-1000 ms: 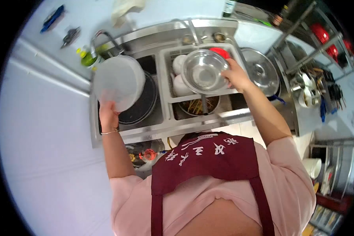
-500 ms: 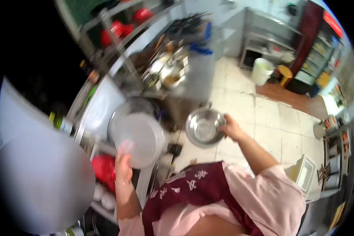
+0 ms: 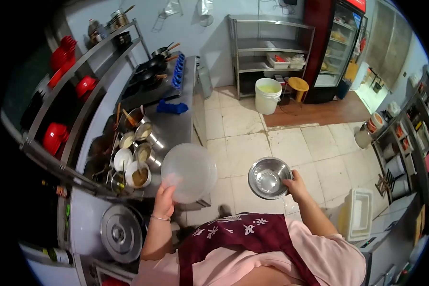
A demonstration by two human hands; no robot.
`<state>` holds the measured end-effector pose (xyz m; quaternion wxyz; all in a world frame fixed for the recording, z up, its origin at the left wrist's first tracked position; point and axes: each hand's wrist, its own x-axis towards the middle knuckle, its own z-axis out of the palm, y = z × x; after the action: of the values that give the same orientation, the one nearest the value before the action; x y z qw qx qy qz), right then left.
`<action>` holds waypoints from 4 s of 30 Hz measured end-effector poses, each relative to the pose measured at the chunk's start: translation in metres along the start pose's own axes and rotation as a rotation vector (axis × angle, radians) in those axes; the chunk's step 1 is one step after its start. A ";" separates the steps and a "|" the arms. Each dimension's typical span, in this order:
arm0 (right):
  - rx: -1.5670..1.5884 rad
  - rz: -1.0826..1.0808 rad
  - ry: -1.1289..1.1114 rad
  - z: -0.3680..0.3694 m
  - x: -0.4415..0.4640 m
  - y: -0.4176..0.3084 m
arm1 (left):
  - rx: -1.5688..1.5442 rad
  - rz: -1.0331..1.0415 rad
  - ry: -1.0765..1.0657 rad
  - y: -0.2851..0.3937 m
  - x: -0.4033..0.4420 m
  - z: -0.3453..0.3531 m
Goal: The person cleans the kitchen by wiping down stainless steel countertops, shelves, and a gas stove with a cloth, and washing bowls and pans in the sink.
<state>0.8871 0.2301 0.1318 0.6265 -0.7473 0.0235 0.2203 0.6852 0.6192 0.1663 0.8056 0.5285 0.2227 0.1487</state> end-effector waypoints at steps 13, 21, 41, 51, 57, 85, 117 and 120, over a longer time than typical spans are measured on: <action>0.008 -0.009 0.358 -0.003 0.263 -0.126 | -0.103 -0.241 -0.233 0.038 0.426 0.110; 0.092 0.082 0.529 -0.052 0.429 -0.147 | -0.026 -0.076 -0.244 0.073 0.674 0.245; 0.250 -0.152 0.571 -0.103 0.909 -0.332 | 1.026 1.446 0.408 0.307 1.240 0.501; 0.273 -0.166 0.912 -0.100 0.995 -0.427 | 1.969 1.694 -0.012 0.290 1.463 0.637; 0.084 -0.410 0.844 -0.159 1.062 -0.499 | 1.997 1.490 -0.344 0.274 1.510 0.661; -1.408 -0.990 0.270 -0.123 1.382 -0.781 | 1.135 0.559 0.069 0.221 1.272 0.457; -1.022 -1.020 -2.386 0.358 0.734 -0.334 | 0.574 -0.239 1.496 -0.082 0.479 0.394; -1.143 -1.187 -2.202 0.427 0.699 -0.285 | 0.459 -0.260 1.620 -0.109 0.456 0.380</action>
<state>1.4785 0.8637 0.0942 -0.0711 -0.2378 -0.8936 0.3741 1.2724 0.4938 0.1045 0.2811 0.3793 0.8139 0.3387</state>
